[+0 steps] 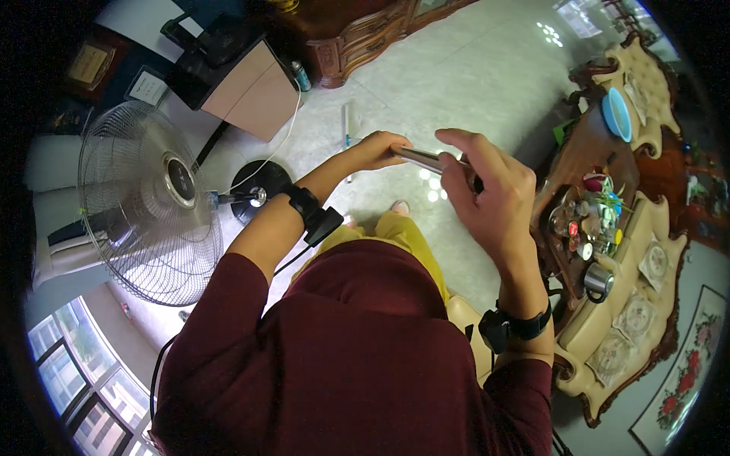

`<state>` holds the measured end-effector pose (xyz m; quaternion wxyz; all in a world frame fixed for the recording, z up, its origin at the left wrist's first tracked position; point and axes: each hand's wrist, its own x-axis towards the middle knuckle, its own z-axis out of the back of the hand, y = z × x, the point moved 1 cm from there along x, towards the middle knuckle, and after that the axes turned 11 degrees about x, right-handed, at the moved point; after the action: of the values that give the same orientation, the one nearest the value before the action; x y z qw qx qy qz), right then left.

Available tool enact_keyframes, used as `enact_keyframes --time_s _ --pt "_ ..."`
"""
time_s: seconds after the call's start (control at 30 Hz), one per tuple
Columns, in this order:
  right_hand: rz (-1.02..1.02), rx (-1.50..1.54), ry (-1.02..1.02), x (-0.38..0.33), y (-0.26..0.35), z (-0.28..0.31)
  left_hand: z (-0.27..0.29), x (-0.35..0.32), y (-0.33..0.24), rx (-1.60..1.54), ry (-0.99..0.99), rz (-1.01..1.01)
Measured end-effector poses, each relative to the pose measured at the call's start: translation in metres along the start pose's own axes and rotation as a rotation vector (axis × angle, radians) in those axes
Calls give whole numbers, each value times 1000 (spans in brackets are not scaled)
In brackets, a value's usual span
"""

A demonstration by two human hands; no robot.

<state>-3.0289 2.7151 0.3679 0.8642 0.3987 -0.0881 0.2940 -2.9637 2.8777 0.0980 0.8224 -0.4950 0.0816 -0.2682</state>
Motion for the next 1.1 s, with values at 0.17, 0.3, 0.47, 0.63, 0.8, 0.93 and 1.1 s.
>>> enact_keyframes --time_s 0.17,0.3,0.47,0.63,0.8,0.93,1.1 --pt "49 92 53 11 -36 11 8 15 7 115 -30 42" --pt "-106 254 136 19 -91 18 9 28 31 138 -1 141" --pt "-292 526 168 22 -174 39 -18 81 47 171 29 203" --pt "-373 397 76 10 -236 102 -67 161 33 207 151 293" --pt "-437 325 -131 -7 -275 178 -120 264 -1 385 317 140" --pt "-383 212 -276 -25 -281 226 -162 333 -27 218 408 42" --pt "-301 78 -350 -50 -291 254 -214 410 -52 240 468 -135"
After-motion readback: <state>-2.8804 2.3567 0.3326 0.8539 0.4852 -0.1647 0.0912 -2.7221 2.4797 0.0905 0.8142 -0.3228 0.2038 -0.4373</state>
